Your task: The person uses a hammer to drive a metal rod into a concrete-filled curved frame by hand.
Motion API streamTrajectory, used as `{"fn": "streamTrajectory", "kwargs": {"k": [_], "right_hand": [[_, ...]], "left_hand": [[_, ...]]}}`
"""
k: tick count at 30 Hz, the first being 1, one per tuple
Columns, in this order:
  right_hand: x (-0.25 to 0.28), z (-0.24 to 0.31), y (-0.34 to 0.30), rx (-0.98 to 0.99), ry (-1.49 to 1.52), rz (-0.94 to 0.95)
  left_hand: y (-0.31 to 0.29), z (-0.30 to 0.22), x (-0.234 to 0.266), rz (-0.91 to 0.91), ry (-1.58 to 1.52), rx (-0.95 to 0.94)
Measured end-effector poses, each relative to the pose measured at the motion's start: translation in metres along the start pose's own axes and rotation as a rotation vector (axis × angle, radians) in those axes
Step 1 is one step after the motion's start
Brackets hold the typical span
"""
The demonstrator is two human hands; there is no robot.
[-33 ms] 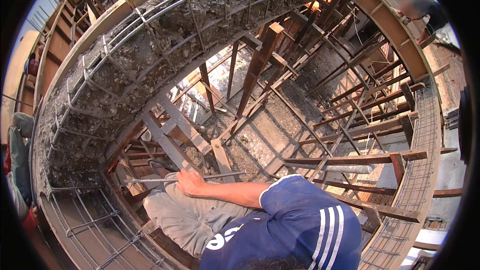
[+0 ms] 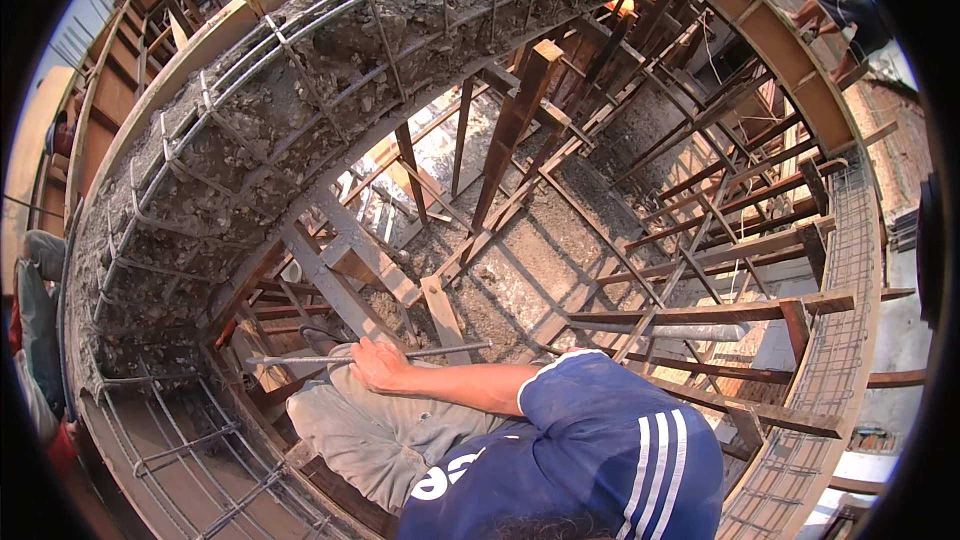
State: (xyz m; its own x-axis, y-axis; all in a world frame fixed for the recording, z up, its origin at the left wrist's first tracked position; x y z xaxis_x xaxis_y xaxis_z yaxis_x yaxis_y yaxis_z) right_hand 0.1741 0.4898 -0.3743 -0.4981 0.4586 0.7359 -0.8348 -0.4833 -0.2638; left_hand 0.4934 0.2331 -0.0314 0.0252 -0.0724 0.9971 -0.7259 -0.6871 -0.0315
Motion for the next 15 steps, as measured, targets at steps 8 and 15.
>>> {"fn": "streamTrajectory", "kwargs": {"k": [8,15], "right_hand": [[0.003,0.001,-0.013,0.008,0.014,-0.09],[-0.01,-0.005,-0.008,0.011,-0.026,-0.09]], "left_hand": [[-0.004,-0.014,-0.001,0.176,0.04,0.309],[-0.003,0.036,-0.017,-0.031,-0.063,0.106]]}}
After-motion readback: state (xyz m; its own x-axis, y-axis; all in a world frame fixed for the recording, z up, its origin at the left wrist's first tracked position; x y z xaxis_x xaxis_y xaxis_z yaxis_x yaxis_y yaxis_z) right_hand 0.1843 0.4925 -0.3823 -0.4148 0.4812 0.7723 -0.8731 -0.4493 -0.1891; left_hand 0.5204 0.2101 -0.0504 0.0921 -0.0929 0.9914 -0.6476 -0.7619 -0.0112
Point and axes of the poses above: each hand's wrist, its own y-axis towards the middle knuckle, its own x-axis out of the back of the hand, z = x × y, the point moved 8 cm from there along y, towards the middle knuckle, and after that the axes turned 9 degrees about -y, right-handed, at the moved point
